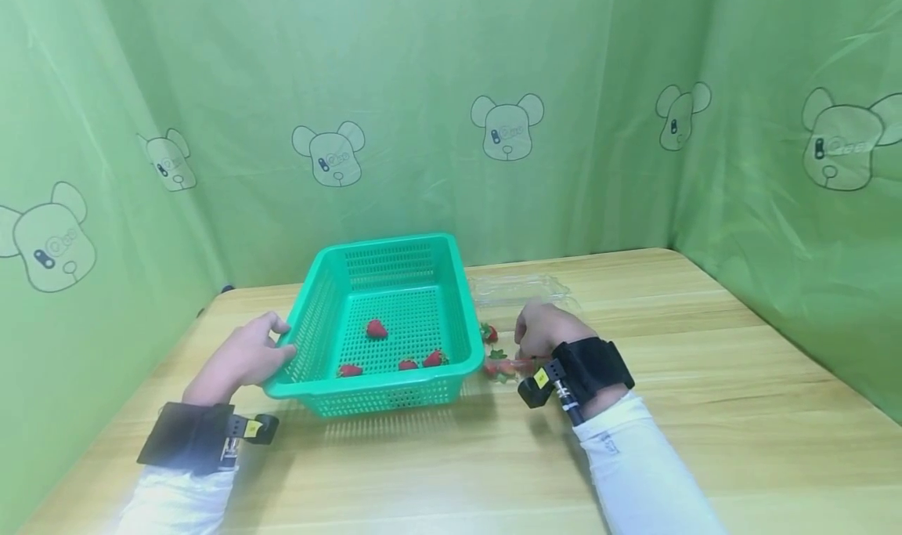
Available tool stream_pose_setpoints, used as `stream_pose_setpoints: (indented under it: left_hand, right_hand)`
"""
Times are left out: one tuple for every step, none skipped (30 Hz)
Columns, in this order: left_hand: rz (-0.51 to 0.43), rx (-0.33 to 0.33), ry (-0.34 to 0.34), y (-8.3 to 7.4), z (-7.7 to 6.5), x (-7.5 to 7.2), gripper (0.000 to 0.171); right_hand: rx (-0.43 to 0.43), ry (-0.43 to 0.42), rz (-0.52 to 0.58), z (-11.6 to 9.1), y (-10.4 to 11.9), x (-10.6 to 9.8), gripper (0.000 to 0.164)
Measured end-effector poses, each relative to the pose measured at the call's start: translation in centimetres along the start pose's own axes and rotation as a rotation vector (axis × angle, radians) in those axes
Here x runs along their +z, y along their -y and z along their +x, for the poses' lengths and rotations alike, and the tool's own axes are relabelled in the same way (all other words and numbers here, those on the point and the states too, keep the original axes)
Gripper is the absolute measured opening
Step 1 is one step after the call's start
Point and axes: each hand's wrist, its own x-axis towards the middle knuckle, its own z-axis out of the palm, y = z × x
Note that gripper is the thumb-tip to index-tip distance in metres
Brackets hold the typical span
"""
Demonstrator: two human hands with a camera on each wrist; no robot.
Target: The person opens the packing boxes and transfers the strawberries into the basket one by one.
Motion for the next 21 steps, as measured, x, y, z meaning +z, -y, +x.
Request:
stream_pose_setpoints:
  left_hand:
    - [-0.001, 0.001, -0.001, 0.02, -0.01, 0.01, 0.042]
    - [-0.002, 0.002, -0.001, 0.03, -0.01, 0.02, 0.042]
    - [-0.002, 0.004, -0.003, 0.04, -0.01, 0.03, 0.042]
    - [-0.001, 0.006, -0.004, 0.04, -0.01, 0.04, 0.041]
    - [-0.001, 0.006, -0.004, 0.04, -0.01, 0.04, 0.041]
    - [0.0, 0.008, -0.005, 0.03, 0.0, 0.04, 0.041]
    - [-0.001, 0.006, -0.004, 0.02, 0.0, 0.04, 0.041]
    - [-0.001, 0.006, -0.003, 0.0, 0.0, 0.04, 0.041]
    - [-0.001, 0.006, -0.003, -0.01, 0.0, 0.03, 0.041]
    - [-0.003, 0.005, -0.002, -0.02, 0.01, 0.04, 0.041]
    - [-0.004, 0.003, -0.001, -0.03, 0.0, 0.04, 0.041]
    - [-0.004, 0.005, -0.002, -0.03, 0.01, 0.04, 0.041]
    - [-0.005, 0.006, -0.003, -0.03, 0.01, 0.05, 0.041]
    - [-0.003, 0.008, -0.005, -0.03, 0.01, 0.05, 0.041]
    - [-0.002, 0.008, -0.006, -0.01, 0.02, 0.06, 0.041]
    - [0.0, 0.008, -0.006, 0.01, 0.02, 0.07, 0.041]
    - [0.002, 0.009, -0.007, 0.03, 0.02, 0.08, 0.041]
    - [0.004, 0.008, -0.008, 0.05, 0.03, 0.09, 0.041]
    - [0.005, 0.005, -0.008, 0.06, 0.02, 0.1, 0.041]
    - [0.004, 0.002, -0.005, 0.06, 0.02, 0.1, 0.042]
    - [0.003, -0.001, -0.003, 0.06, 0.02, 0.1, 0.041]
  right_hand:
    - [0.007, 0.008, 0.015, 0.02, -0.03, 0.15, 0.028]
    - [0.009, 0.011, 0.021, 0.05, -0.08, 0.3, 0.027]
    - [0.012, 0.013, 0.028, 0.08, -0.1, 0.45, 0.027]
    - [0.016, 0.018, 0.038, 0.08, -0.1, 0.57, 0.025]
    - [0.022, 0.023, 0.047, 0.09, -0.11, 0.69, 0.024]
    - [0.023, 0.024, 0.048, 0.13, -0.13, 0.79, 0.023]
    - [0.025, 0.022, 0.044, 0.16, -0.15, 0.88, 0.023]
    - [0.026, 0.02, 0.041, 0.19, -0.17, 0.94, 0.023]
    - [0.029, 0.019, 0.039, 0.22, -0.19, 0.99, 0.024]
    - [0.03, 0.017, 0.031, 0.26, -0.22, 1.02, 0.024]
    - [0.032, 0.013, 0.023, 0.3, -0.25, 1.05, 0.025]
    - [0.034, 0.01, 0.021, 0.34, -0.29, 1.07, 0.025]
    - [0.033, 0.006, 0.016, 0.37, -0.32, 1.06, 0.024]
    - [0.032, 0.0, 0.013, 0.41, -0.35, 1.04, 0.023]
    - [0.029, -0.006, 0.01, 0.44, -0.39, 1.01, 0.022]
    - [0.024, -0.015, 0.01, 0.48, -0.43, 0.96, 0.02]
    - [0.013, -0.026, 0.006, 0.52, -0.48, 0.91, 0.019]
    - [0.001, -0.039, 0.0, 0.54, -0.5, 0.84, 0.017]
    - [-0.012, -0.051, -0.006, 0.57, -0.52, 0.76, 0.015]
    - [-0.024, -0.064, -0.01, 0.57, -0.51, 0.69, 0.014]
    - [-0.034, -0.078, -0.015, 0.58, -0.51, 0.62, 0.013]
